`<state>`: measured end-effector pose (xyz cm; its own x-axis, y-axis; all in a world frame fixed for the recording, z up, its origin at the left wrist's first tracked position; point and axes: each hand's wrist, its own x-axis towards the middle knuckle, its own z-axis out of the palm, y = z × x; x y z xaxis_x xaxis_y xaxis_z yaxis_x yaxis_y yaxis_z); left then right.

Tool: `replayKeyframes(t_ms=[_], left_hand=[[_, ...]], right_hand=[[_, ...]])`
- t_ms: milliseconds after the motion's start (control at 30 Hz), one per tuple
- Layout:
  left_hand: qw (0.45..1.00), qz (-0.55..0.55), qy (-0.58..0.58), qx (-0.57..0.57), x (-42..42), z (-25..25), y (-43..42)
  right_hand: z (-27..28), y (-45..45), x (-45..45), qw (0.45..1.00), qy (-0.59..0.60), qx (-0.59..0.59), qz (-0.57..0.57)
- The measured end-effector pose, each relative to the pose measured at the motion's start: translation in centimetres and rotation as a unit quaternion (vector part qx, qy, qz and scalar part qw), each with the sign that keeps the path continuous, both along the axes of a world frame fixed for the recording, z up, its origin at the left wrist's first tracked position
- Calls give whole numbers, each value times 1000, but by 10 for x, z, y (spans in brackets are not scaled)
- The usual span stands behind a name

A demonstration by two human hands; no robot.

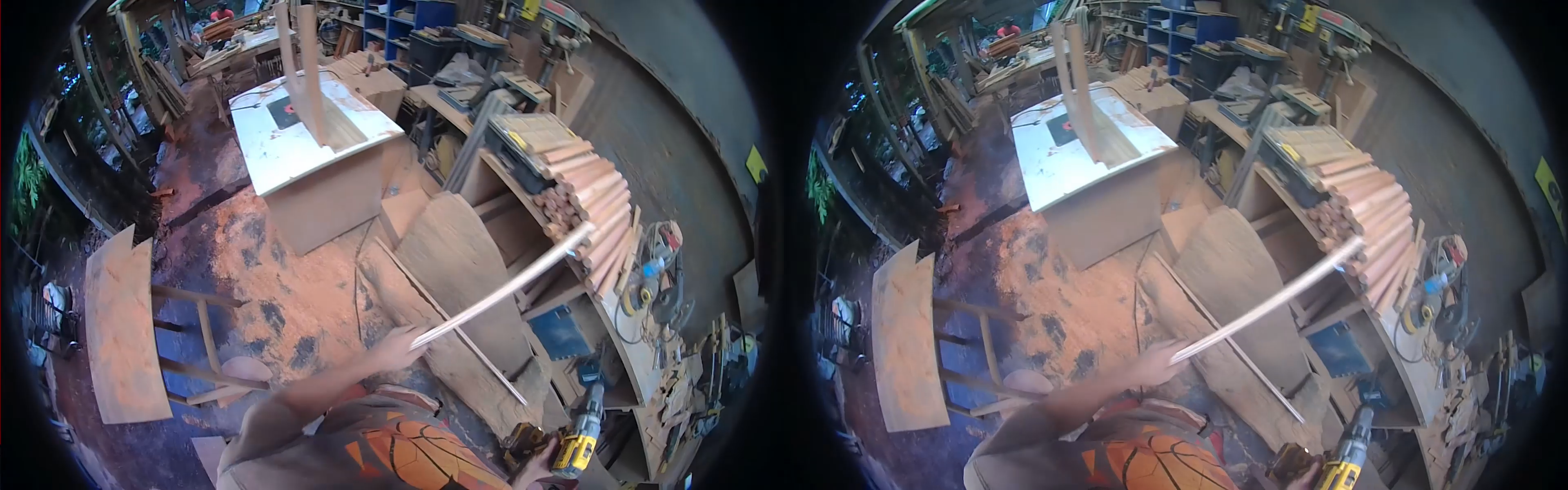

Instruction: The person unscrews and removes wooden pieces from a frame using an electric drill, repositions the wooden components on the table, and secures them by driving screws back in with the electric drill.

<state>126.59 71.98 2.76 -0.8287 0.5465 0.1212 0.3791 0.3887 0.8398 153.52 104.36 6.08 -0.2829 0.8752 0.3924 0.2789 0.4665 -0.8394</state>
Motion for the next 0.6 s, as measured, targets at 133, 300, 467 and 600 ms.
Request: replayKeyframes(t_ms=[133,300,467,600], left_hand=[[948,137,-273,-89,20,14,-143],[911,338,-215,101,2,-25,-255],[866,450,-114,184,-72,-13,-314],[859,448,-47,245,-159,-8,-344]], right_hand=[[-20,-98,-96,969,70,-226,71],[-2,-201,-222,936,69,-223,263],[22,-270,-347,905,104,-219,349],[42,-309,-462,895,118,-201,380]])
